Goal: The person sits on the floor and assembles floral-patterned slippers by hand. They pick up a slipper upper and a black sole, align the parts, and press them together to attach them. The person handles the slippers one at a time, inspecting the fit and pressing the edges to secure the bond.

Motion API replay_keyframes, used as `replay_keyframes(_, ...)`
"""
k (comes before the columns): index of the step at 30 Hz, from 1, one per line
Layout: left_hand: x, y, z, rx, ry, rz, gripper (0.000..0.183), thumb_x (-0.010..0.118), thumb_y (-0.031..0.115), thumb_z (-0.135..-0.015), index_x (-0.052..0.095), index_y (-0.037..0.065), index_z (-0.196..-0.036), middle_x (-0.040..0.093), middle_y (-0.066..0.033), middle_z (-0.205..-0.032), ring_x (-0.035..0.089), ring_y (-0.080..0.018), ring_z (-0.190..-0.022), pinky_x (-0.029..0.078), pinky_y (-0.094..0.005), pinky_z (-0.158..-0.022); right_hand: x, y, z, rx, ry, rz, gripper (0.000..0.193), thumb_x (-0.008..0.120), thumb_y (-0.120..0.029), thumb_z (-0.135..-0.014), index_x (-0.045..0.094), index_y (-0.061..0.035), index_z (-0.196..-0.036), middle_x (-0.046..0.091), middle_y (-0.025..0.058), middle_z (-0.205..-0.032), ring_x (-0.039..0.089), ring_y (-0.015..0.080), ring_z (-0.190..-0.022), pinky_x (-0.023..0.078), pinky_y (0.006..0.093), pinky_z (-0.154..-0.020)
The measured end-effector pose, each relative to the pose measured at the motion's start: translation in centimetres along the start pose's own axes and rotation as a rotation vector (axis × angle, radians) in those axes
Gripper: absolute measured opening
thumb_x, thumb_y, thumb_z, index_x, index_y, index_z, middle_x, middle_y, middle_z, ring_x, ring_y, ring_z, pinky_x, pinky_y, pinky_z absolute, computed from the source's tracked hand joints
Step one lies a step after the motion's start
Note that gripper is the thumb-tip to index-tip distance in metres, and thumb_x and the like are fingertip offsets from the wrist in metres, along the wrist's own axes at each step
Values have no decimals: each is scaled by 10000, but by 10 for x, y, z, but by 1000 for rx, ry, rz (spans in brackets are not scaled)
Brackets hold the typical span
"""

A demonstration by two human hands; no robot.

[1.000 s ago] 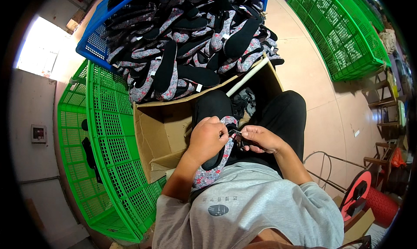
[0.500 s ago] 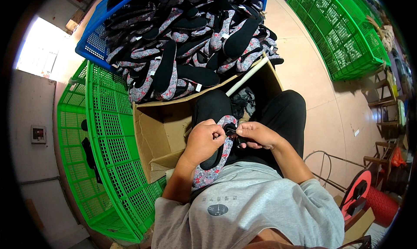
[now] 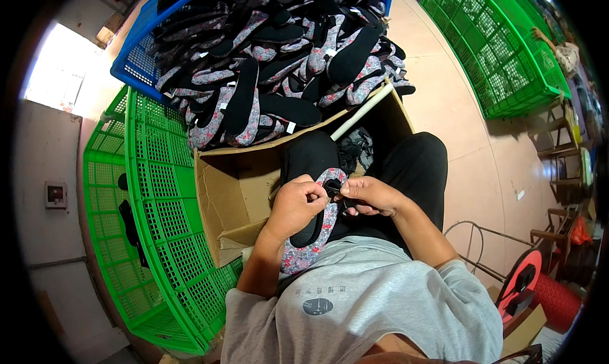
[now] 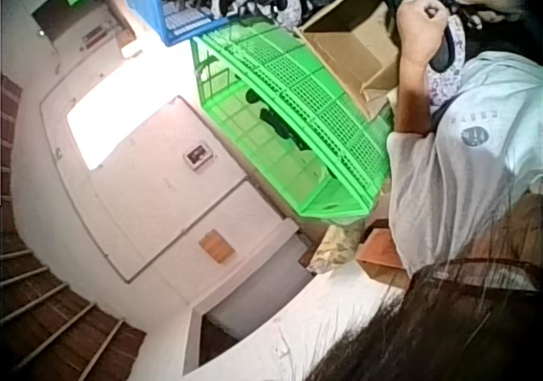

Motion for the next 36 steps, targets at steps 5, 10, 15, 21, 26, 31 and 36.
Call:
replay_keyframes(5,0,-2,0,9,-1,-9,46,704,23,-766,694,-14,-791,559,-34,-739,571,-112,-668,448,-249,-616,-2,6,-3,7,3,-68,312,557,-321,-1002,634,-31,-1089,623,87,-717,326,12,-381,216,163,-346)
replay_keyframes(10,0,0,0,4,-4,-16,46,705,25,-761,697,-10,-790,564,-36,-744,573,-115,-670,451,-250,-621,-6,8,-6,-3,-27,-77,310,559,-315,-1002,629,-28,-1094,614,90,-716,316,11,-383,201,168,-348)
replay_keyframes(15,-1,-1,0,-3,12,19,42,701,27,-761,691,-10,-780,566,-32,-745,570,-109,-670,446,-246,-619,-5,5,-5,-7,-51,-76,286,558,-292,-1003,619,-25,-1086,614,95,-719,315,11,-382,202,167,-347)
replay_keyframes(21,-36,-9,-3,-19,371,-73,55,718,76,-751,703,23,-750,599,-81,-733,615,-182,-665,456,-308,-584,-19,10,12,-130,-60,-63,309,574,-311,-990,593,-22,-1101,618,105,-735,322,13,-382,224,165,-347)
replay_keyframes(26,-64,-56,0,-189,395,-940,170,686,215,-783,701,48,-749,637,-137,-824,625,-340,-804,497,-451,-693,-31,24,14,-308,115,-304,359,520,-370,-1014,564,-46,-1161,641,96,-844,440,72,-479,345,199,-427)
replay_keyframes(31,-61,-45,-1,-50,524,-954,81,662,128,-779,698,58,-798,647,-128,-889,621,-332,-861,500,-441,-745,-18,40,1,-362,196,-304,325,478,-352,-1035,525,-76,-1201,631,89,-959,512,103,-642,407,212,-526)
replay_keyframes(36,-36,8,-18,324,296,-394,274,609,-22,-727,685,51,-980,642,-119,-1036,602,-317,-1034,466,-382,-942,-9,49,-7,-364,197,-404,308,467,-343,-1041,503,-81,-1200,612,73,-943,485,85,-656,382,195,-517)
Point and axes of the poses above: each hand's wrist, its own z-axis away from the middle knuckle, its own x-axis out of the palm, y = z × x, the point moved 2 cm from there along -z, towards the middle knuckle
